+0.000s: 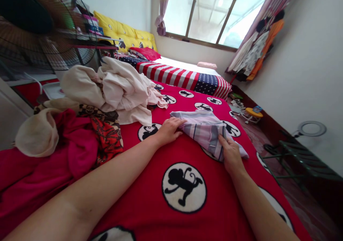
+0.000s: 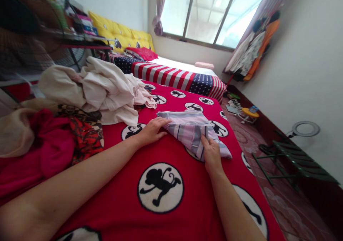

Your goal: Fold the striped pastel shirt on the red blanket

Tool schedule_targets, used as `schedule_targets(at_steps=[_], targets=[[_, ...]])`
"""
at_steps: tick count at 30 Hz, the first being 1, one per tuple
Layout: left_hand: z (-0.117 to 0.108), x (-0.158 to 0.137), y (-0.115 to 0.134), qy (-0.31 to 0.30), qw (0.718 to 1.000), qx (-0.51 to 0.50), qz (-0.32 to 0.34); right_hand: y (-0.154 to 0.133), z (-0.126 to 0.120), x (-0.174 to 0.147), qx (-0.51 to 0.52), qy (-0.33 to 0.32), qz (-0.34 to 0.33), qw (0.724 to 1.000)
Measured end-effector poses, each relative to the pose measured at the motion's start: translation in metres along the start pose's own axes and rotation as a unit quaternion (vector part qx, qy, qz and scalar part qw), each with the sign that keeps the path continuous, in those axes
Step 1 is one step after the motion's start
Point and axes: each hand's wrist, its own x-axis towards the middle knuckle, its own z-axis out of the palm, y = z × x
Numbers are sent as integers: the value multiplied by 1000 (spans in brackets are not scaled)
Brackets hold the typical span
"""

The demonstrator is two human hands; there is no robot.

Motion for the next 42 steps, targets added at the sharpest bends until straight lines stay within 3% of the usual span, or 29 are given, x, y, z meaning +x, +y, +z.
schedule_targets(at_steps=[5, 7, 9, 13, 16, 18, 20, 23, 25, 28, 31, 36, 39, 42], targets=[[1, -1, -2, 1, 1000, -3, 3, -1, -1, -1, 3, 2, 0, 1000], [2, -1, -2, 2, 1000, -6, 0, -6, -2, -7, -54, -13, -45, 997], [1, -2, -3, 0, 1000, -7, -4, -14, -2, -17, -146, -80, -108, 980], [-1, -3, -2, -9, 1000, 0, 18, -27, 1, -39, -305, -296, -235, 874], [-1, -3, -3, -22, 999, 11, 40, -27, 6, -46, -368, -328, -321, 809], [-3, -3, -3, -31, 998, 22, 46, -24, 7, -46, -393, -333, -340, 787], [-7, -2, -1, -39, 997, 37, 57, -23, 6, -45, -391, -343, -331, 787], [-20, 1, 7, -52, 992, 78, 86, -29, -1, -44, -348, -335, -283, 829], [-31, 2, 19, -79, 984, 114, 109, -40, -9, -46, -326, -334, -241, 851], [-42, -1, 48, -132, 968, 147, 152, -58, -29, -53, -326, -343, -178, 863], [-34, -13, 85, -146, 959, 132, 204, -66, -58, -60, -340, -329, -124, 872], [3, -43, 135, -96, 947, 75, 299, -49, -118, -62, -383, -289, -80, 874], [10, -50, 142, -115, 945, 58, 301, -34, -141, -65, -376, -303, -86, 871], [0, -48, 136, -149, 955, 73, 247, -26, -144, -72, -378, -272, -122, 877]])
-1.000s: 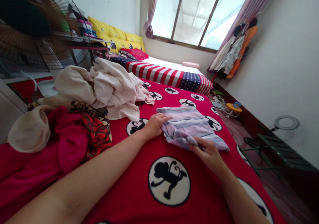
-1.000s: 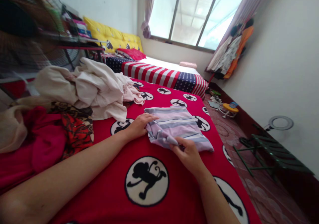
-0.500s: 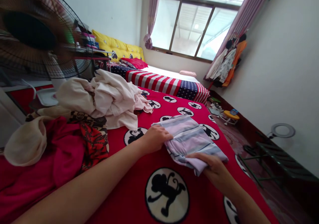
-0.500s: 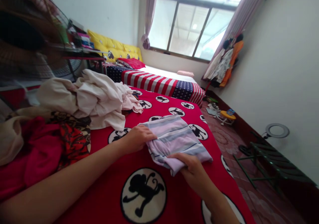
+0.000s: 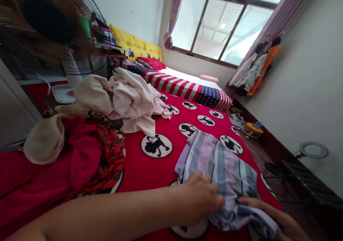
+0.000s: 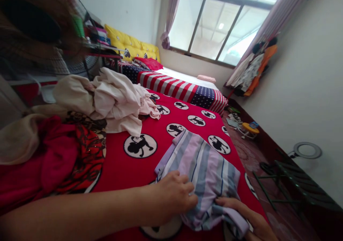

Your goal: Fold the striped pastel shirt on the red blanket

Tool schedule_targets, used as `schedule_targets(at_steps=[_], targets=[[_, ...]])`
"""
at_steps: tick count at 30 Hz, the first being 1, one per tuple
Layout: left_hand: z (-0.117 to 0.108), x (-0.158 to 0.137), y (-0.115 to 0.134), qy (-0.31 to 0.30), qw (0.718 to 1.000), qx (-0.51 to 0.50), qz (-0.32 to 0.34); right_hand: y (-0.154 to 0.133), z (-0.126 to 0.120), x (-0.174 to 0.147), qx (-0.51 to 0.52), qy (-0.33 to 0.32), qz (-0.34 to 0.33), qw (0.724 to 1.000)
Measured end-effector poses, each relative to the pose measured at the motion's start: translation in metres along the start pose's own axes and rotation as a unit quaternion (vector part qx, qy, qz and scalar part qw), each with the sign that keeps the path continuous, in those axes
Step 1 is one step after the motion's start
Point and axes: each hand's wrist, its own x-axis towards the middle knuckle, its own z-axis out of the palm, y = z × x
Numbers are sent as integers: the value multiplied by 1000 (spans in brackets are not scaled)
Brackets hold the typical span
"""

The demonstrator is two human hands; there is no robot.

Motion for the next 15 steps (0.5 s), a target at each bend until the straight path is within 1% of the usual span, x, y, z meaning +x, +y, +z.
schedule_targets(at_steps=[2, 4, 6, 8, 9, 10, 12, 15], targets=[[-10, -3, -9, -27, 999, 9, -44, -8, 5, 0, -19, 22, -15, 999], [-23, -6, -22, -65, 995, 10, -75, -21, 8, 1, -48, 22, -36, 998], [-38, -10, -40, -121, 988, -2, -97, -33, 10, 3, -82, 15, -60, 995], [-51, -14, -63, -192, 973, -34, -127, -41, 11, 3, -104, 12, -78, 991], [-55, -17, -75, -208, 966, -50, -144, -42, 12, 3, -109, 15, -85, 990], [-57, -20, -85, -216, 961, -68, -157, -42, 13, 2, -114, 21, -89, 989], [-57, -25, -101, -212, 958, -107, -160, -40, 18, 0, -129, 42, -92, 986], [-49, -28, -108, -183, 962, -141, -142, -32, 25, -4, -156, 57, -97, 981]])
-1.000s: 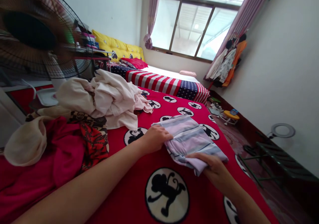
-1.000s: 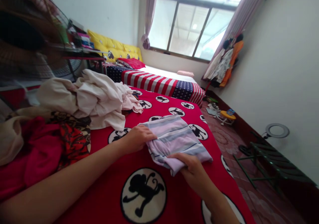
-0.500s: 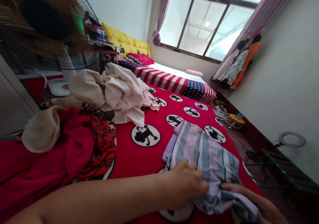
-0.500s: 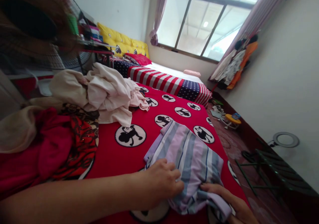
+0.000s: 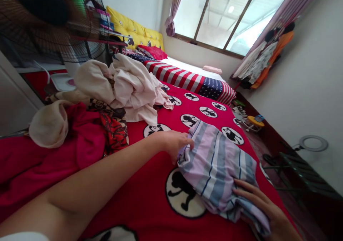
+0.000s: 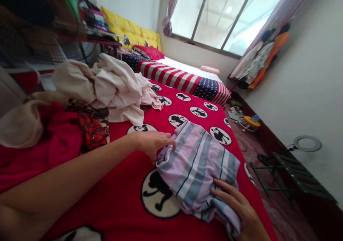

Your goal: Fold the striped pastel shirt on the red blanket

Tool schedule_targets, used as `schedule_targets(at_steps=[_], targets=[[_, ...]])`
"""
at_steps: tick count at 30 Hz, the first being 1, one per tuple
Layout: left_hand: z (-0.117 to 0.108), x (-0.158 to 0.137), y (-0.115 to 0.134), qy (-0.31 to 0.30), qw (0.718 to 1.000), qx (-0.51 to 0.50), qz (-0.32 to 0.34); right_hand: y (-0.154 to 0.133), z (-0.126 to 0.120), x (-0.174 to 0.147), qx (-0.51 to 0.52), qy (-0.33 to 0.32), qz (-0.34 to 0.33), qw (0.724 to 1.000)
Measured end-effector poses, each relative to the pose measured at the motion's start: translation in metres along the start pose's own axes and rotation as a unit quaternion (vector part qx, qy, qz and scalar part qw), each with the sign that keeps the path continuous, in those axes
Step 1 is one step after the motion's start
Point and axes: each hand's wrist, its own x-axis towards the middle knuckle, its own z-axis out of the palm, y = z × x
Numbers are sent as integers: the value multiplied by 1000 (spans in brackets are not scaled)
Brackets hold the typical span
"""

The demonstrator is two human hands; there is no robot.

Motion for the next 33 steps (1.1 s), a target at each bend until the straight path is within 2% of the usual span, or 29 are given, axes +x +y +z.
schedule_targets(at_steps=[3, 5, 7, 9, 12, 14, 17, 20, 23, 26, 28, 31, 33], targets=[[8, 6, 1, 58, 995, -34, 70, 6, 5, -5, 26, -4, 16, 1000], [13, 11, 0, 107, 982, -80, 130, 9, 4, -4, 76, 6, 64, 995], [17, 17, -3, 149, 964, -154, 157, 11, -1, 3, 121, 49, 129, 983], [21, 23, -9, 184, 938, -264, 129, 12, -8, 17, 143, 114, 197, 963], [30, 30, -17, 213, 880, -424, 11, 16, -17, 50, 205, 198, 282, 916], [35, 32, -20, 218, 849, -478, -52, 22, -19, 69, 274, 222, 314, 881], [42, 33, -22, 223, 832, -503, -65, 32, -13, 83, 352, 232, 345, 839], [44, 34, -22, 228, 831, -504, -56, 37, -2, 79, 407, 229, 375, 801], [38, 30, -21, 211, 845, -489, -37, 39, 4, 72, 419, 232, 371, 796], [27, 21, -20, 156, 887, -435, 8, 39, 5, 70, 407, 235, 350, 810], [24, 16, -18, 132, 920, -369, 24, 39, 5, 70, 413, 236, 347, 808], [30, 17, -11, 159, 952, -263, 20, 40, 5, 73, 433, 245, 350, 794], [39, 23, -6, 207, 952, -224, 7, 41, 2, 76, 435, 243, 344, 796]])
